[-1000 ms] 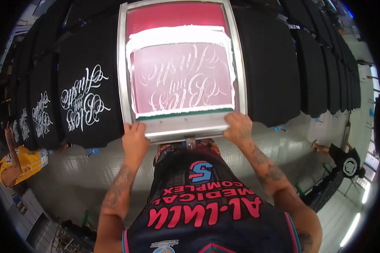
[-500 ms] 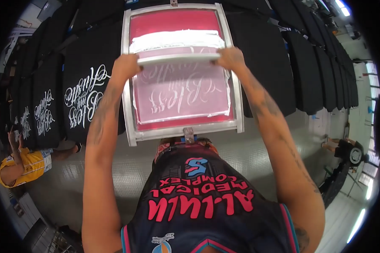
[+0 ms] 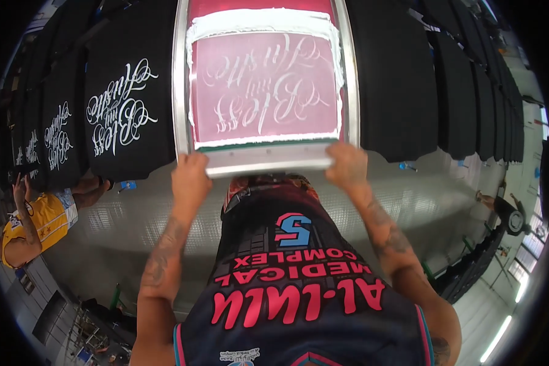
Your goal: Screen printing a white graphic design onto black t-shirts using a squeegee and ink.
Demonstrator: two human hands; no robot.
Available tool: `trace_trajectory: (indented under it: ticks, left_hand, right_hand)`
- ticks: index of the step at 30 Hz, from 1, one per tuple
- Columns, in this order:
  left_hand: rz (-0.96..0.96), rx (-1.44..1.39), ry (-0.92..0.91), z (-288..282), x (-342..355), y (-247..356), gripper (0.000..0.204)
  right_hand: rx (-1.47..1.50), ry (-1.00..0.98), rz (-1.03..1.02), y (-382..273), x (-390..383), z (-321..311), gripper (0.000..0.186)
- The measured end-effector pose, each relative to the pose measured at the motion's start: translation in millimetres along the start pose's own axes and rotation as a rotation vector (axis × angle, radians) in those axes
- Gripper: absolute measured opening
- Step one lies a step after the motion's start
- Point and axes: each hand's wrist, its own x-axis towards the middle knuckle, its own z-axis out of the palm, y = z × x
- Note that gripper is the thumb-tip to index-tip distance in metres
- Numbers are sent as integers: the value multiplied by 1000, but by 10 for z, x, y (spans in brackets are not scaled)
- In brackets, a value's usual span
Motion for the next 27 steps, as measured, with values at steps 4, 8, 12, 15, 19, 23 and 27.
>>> trace_trajectory:
  ticks: [4,8,12,15,19,23,27]
  left_hand:
    - [-25,88,1,-33,589,-90,26]
    - [58,77,87,-232,2032,-410,18]
    - [58,128,77,-419,3131,-635,17]
    - [2,136,-61,-623,3755,-674,26]
    - [76,141,-313,-979,4458,-678,38]
    - [127,-8,-359,-1202,4499,-747,46]
    - [54,-30,-398,-1152,4614,-763,50]
  right_hand:
    - [-32,9,-4,119,525,-12,21]
    - [-35,165,-46,345,1867,-75,15]
    - [-159,59,18,467,2932,-200,34]
    - [-227,-66,7,630,3538,-449,40]
    - [-74,-208,-48,959,4020,-614,47]
    - [105,-309,27,870,4130,-1026,52]
    - [-73,-368,74,870,4339,-899,66]
